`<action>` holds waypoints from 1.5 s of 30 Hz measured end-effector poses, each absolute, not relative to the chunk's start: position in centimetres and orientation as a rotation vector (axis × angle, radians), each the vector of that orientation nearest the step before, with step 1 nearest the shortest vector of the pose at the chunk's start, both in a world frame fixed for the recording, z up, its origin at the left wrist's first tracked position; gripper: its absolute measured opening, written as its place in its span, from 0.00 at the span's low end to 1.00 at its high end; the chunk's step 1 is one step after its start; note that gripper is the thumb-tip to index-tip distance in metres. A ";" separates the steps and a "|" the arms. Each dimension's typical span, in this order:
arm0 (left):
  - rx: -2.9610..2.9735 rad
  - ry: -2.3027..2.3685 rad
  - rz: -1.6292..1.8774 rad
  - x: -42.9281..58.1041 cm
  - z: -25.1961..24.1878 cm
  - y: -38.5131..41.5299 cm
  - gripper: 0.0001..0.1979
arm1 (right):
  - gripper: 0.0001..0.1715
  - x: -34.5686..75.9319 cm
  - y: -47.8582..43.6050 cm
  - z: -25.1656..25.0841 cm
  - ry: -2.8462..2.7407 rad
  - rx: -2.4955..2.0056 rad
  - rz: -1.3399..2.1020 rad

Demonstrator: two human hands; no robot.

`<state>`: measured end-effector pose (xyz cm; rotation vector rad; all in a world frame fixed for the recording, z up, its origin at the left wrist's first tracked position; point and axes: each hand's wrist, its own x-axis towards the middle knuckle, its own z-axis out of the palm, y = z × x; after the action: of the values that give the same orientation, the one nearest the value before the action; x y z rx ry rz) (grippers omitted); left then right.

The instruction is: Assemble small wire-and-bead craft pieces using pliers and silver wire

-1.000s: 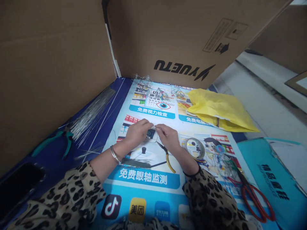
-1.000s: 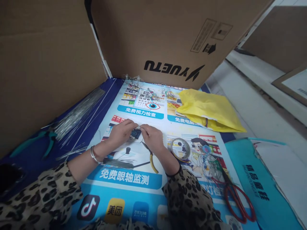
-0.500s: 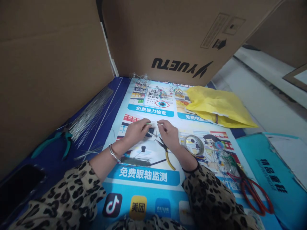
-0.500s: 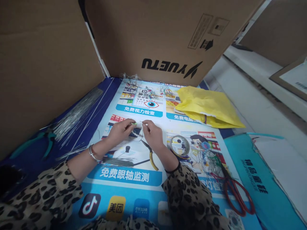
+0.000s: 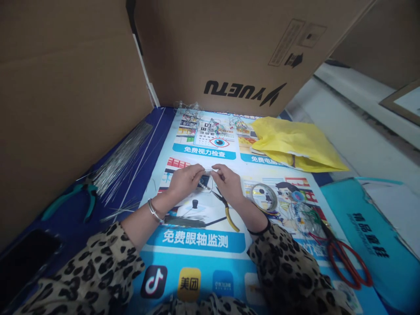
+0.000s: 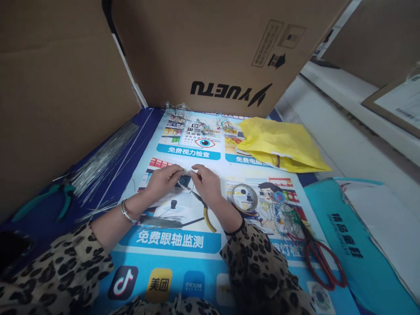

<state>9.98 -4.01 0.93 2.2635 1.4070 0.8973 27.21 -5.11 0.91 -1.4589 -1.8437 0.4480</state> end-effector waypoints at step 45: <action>1.375 1.220 1.098 9.9 1.8 -3.1 0.06 | 0.14 27.6 -4.2 1.3 -1.485 -1.669 0.580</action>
<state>9.95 -3.09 1.77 1.3752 1.2204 1.0981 27.64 -4.22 1.31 -1.6690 -1.4846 0.5801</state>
